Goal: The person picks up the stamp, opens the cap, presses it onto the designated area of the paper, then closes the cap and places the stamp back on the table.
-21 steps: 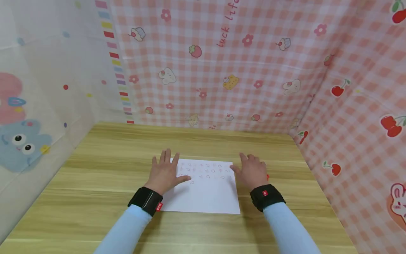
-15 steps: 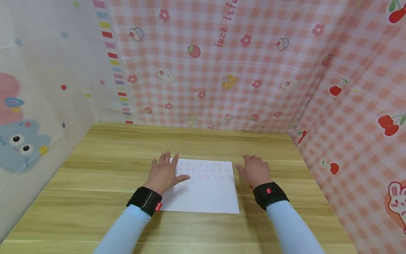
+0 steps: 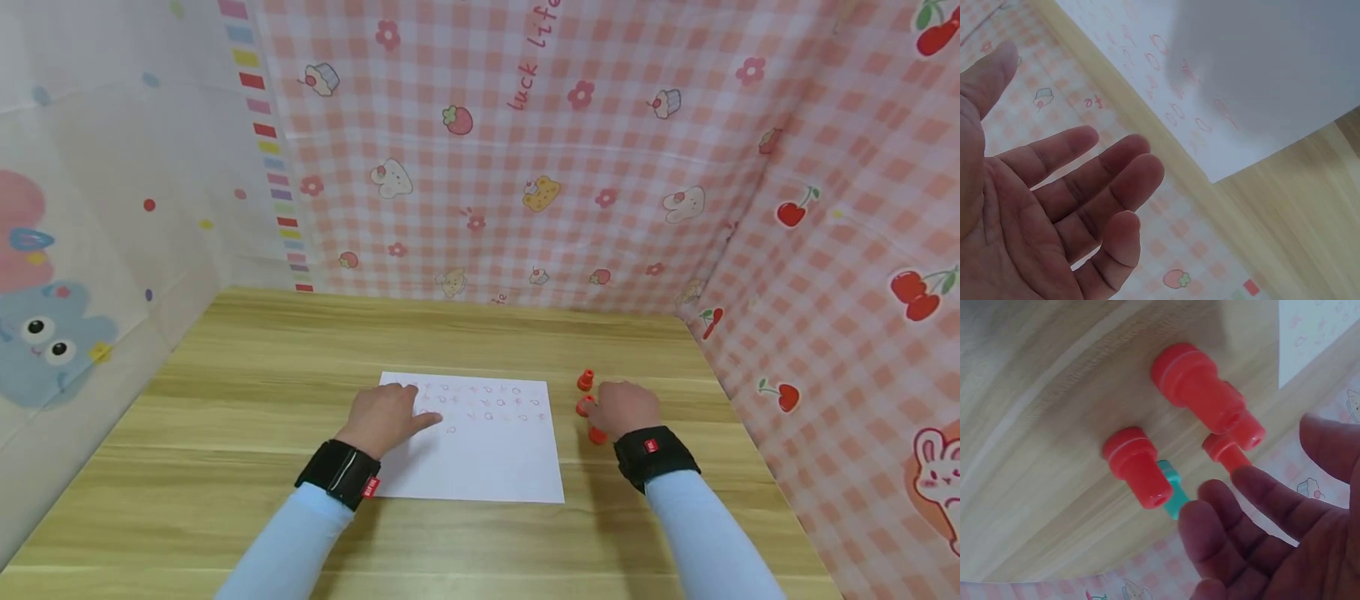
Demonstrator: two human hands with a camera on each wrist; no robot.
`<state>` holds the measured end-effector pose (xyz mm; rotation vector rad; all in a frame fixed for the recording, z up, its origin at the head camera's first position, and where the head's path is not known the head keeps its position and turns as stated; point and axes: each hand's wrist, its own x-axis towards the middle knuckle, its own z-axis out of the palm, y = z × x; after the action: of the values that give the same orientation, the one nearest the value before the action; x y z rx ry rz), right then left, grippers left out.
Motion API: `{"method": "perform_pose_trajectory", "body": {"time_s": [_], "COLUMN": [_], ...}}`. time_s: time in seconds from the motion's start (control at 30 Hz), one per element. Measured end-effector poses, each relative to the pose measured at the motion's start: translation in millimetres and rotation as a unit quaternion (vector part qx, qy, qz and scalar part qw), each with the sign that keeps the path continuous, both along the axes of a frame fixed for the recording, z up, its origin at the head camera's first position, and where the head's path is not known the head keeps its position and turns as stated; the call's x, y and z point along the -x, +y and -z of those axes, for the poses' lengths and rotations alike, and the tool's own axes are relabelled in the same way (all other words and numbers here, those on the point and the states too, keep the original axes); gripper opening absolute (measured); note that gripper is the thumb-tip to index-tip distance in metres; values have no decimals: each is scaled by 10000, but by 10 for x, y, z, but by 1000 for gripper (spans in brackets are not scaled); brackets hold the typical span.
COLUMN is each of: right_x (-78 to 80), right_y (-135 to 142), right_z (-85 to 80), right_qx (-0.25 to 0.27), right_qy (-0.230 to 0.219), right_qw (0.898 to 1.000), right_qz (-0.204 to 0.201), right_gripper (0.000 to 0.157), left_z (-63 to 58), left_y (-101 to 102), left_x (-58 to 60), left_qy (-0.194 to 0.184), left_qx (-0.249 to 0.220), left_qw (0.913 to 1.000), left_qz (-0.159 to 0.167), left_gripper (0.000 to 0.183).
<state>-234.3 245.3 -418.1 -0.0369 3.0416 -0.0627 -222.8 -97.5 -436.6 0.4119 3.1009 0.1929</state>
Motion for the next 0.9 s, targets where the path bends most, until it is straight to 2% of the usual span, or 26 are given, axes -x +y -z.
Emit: {"method": "perform_pose_trajectory", "body": {"time_s": [0.17,0.4,0.67,0.9], "right_x": [-41,-68,-74,-106], "right_y": [17,8,16,18], "right_z": [53,170,286,373], "right_qx": [-309,-283,-147,-202], "right_qy": [-110,-380,-233,135], "right_qw": [9995,9988,9996,9997], "right_qz": [25,88,44,-61], "right_gripper": [37,36,23,21], "left_z": [-1,7,13,20], "left_y": [12,38,35,41], "left_x": [-15,-21,-32,-46], "left_qy": [-64,-31,-102,-161], "left_qx": [-37,-10,16,-19], "left_qw": [10000,9999,9999,9999], "left_qz": [65,107,9,-32], "left_gripper": [61,57,56,56]}}
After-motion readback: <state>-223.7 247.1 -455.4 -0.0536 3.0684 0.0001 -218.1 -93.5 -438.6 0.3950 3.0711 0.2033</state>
